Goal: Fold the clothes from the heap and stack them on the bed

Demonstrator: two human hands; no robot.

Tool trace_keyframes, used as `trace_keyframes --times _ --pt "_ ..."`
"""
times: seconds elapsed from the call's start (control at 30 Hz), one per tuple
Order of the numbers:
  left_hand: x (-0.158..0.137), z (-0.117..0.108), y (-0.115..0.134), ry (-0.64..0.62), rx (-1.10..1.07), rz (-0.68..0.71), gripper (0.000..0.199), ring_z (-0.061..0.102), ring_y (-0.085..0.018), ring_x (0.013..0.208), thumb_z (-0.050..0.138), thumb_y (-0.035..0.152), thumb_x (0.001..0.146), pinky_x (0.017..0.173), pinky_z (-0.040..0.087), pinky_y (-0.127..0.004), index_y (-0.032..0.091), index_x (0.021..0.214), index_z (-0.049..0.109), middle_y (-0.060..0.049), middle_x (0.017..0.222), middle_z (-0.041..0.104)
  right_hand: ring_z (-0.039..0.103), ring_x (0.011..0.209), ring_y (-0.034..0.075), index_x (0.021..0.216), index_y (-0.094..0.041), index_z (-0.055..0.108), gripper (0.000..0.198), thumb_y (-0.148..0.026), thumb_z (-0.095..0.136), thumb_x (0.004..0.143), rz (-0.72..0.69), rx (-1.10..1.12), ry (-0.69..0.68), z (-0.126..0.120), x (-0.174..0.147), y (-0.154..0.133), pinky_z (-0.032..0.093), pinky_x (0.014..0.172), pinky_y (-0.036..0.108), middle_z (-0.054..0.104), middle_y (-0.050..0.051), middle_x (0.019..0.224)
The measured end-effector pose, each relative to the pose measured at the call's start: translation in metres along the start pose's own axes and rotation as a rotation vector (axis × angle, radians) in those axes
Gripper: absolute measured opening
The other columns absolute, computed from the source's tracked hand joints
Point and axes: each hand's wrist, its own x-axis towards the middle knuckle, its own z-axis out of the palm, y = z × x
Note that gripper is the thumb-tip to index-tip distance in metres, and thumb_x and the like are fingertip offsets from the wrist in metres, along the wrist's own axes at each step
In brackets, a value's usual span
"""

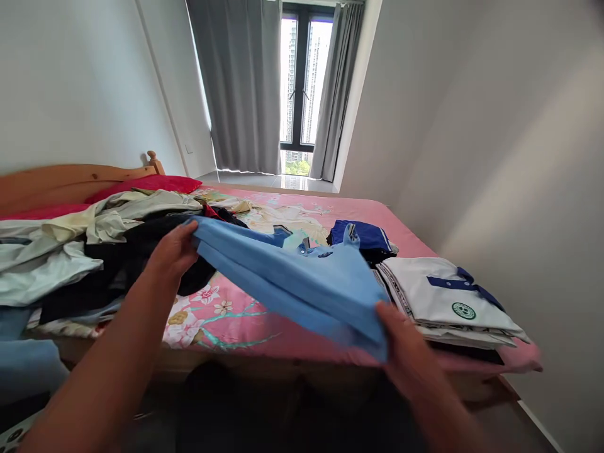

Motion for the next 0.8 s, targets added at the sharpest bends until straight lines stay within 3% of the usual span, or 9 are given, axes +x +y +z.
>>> trace_keyframes --times 0.1,0.17,0.27,0.33,0.43,0.53,0.6,0.67,0.8 --pt "-0.006 -0.045 -0.051 0.211 -0.004 -0.146 0.013 0.051 -0.003 0.072 0.041 0.017 0.093 0.085 0.041 -0.022 0.008 0.087 0.047 0.005 0.082 0.057 0.064 0.068 0.02 0.094 -0.017 0.057 0.047 -0.059 0.062 0.072 0.268 0.125 -0.192 0.046 -0.005 0.07 0.055 0.061 0.035 0.065 0.005 0.075" --pt "-0.035 -0.071 -0.095 0.3 0.042 -0.262 0.012 0.053 -0.006 0.068 0.04 0.018 0.093 0.083 0.044 -0.026 0.011 0.086 0.047 0.004 0.076 0.057 0.063 0.06 0.017 0.096 -0.017 0.052 0.052 -0.06 0.064 0.069 0.458 0.201 -0.286 0.063 -0.008 0.116 0.053 0.056 0.031 0.064 0.002 0.072" --pt "-0.105 -0.102 -0.172 0.216 0.109 -0.561 0.014 0.062 -0.018 0.071 0.055 0.024 0.086 0.076 0.049 -0.038 0.01 0.09 0.056 -0.007 0.082 0.065 0.064 0.058 0.016 0.096 -0.014 0.052 0.058 -0.062 0.065 0.065 0.583 0.14 -0.37 0.074 -0.013 0.166 0.05 0.051 0.027 0.066 0.006 0.076" --pt "-0.155 -0.111 -0.22 0.017 0.161 -0.901 0.04 0.064 -0.024 0.088 0.066 0.045 0.077 0.077 0.049 -0.037 0.013 0.1 0.06 -0.013 0.102 0.067 0.064 0.059 0.017 0.094 -0.013 0.053 0.059 -0.064 0.063 0.065 0.624 0.082 -0.394 0.076 -0.014 0.183 0.05 0.05 0.026 0.068 0.009 0.079" --pt "-0.205 -0.093 -0.268 -0.279 0.011 -1.087 0.063 0.059 -0.028 0.108 0.063 0.065 0.069 0.08 0.048 -0.036 0.016 0.108 0.062 -0.014 0.114 0.065 0.063 0.056 0.014 0.092 -0.013 0.054 0.058 -0.065 0.06 0.066 0.619 0.019 -0.407 0.075 -0.016 0.195 0.047 0.048 0.023 0.068 0.01 0.078" --pt "-0.217 -0.05 -0.287 -0.377 -0.168 -0.993 0.061 0.065 -0.025 0.085 0.06 0.068 0.07 0.071 0.048 -0.033 0.014 0.098 0.066 -0.011 0.084 0.07 0.06 0.052 0.012 0.089 -0.012 0.056 0.056 -0.065 0.056 0.07 0.588 -0.108 -0.457 0.067 -0.015 0.201 0.044 0.046 0.021 0.067 0.008 0.073" --pt "-0.213 -0.026 -0.294 -0.312 -0.203 -0.909 0.046 0.063 -0.021 0.063 0.068 0.056 0.069 0.063 0.047 -0.031 0.012 0.083 0.067 -0.006 0.063 0.065 0.055 0.047 0.01 0.085 -0.013 0.058 0.052 -0.063 0.054 0.073 0.579 -0.27 -0.541 0.056 -0.008 0.203 0.04 0.043 0.02 0.066 0.006 0.071" --pt "-0.21 -0.014 -0.3 -0.199 -0.21 -0.881 0.033 0.062 -0.019 0.058 0.077 0.039 0.064 0.062 0.048 -0.03 0.012 0.078 0.065 -0.005 0.06 0.065 0.052 0.046 0.009 0.081 -0.014 0.059 0.045 -0.058 0.051 0.077 0.463 -0.441 -0.51 0.038 0.009 0.201 0.038 0.043 0.02 0.064 0.005 0.07" --pt "-0.214 -0.022 -0.311 -0.03 -0.141 -0.917 0.034 0.062 -0.018 0.061 0.082 0.027 0.057 0.063 0.049 -0.029 0.014 0.082 0.062 -0.003 0.067 0.067 0.058 0.065 0.015 0.094 -0.015 0.059 0.035 -0.044 0.043 0.082 0.031 -0.641 -0.088 -0.006 0.079 0.182 0.048 0.057 0.026 0.063 0.006 0.08"
